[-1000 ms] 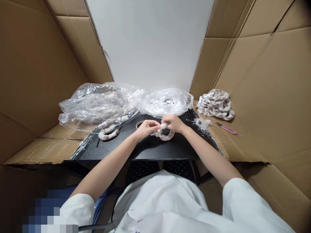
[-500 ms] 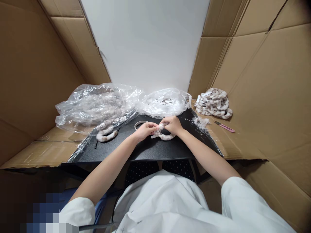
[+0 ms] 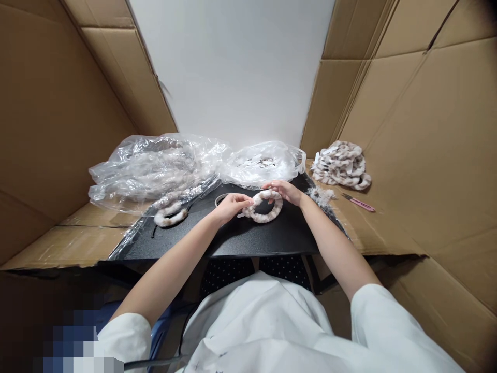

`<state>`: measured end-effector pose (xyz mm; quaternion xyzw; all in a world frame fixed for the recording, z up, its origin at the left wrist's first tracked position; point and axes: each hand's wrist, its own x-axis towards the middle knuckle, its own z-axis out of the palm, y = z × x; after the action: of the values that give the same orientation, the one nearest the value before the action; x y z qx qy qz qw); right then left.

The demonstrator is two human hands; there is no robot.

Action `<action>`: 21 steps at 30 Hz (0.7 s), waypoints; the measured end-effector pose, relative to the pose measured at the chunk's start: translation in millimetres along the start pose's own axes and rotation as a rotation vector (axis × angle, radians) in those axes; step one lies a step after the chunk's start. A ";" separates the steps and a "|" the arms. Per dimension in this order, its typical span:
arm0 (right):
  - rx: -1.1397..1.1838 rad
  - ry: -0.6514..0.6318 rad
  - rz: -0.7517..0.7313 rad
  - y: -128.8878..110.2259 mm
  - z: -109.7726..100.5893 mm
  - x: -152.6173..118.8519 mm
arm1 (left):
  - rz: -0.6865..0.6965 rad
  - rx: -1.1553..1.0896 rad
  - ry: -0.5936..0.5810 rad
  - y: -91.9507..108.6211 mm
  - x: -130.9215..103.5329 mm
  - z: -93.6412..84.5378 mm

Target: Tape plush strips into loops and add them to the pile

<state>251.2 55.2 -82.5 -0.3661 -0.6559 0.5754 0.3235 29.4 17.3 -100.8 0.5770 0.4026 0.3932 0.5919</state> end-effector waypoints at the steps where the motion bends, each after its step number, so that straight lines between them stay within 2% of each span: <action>1: 0.036 -0.018 0.043 0.5 -2.2 0.0 | 0.007 0.025 -0.010 0.4 -0.4 0.7; 5: -0.088 -0.016 0.130 4.3 11.7 5.0 | 0.072 0.144 -0.059 1.6 -2.9 5.4; 9: -0.178 0.088 0.008 2.9 34.7 11.9 | 0.123 0.190 -0.076 2.4 -6.1 9.9; 16: 0.106 0.189 0.060 -2.4 40.0 9.3 | 0.185 0.245 -0.044 0.7 -6.9 11.2; 18: 0.145 0.228 0.028 -3.6 39.7 8.0 | 0.191 0.234 -0.047 0.2 -6.0 11.0; 21: 0.082 0.291 -0.078 -4.0 42.5 7.2 | 0.172 0.190 -0.035 -0.5 -4.2 10.6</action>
<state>211.1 39.0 -84.0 -0.4065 -0.5916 0.5296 0.4519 37.7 9.4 -101.1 0.6697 0.3763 0.3926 0.5057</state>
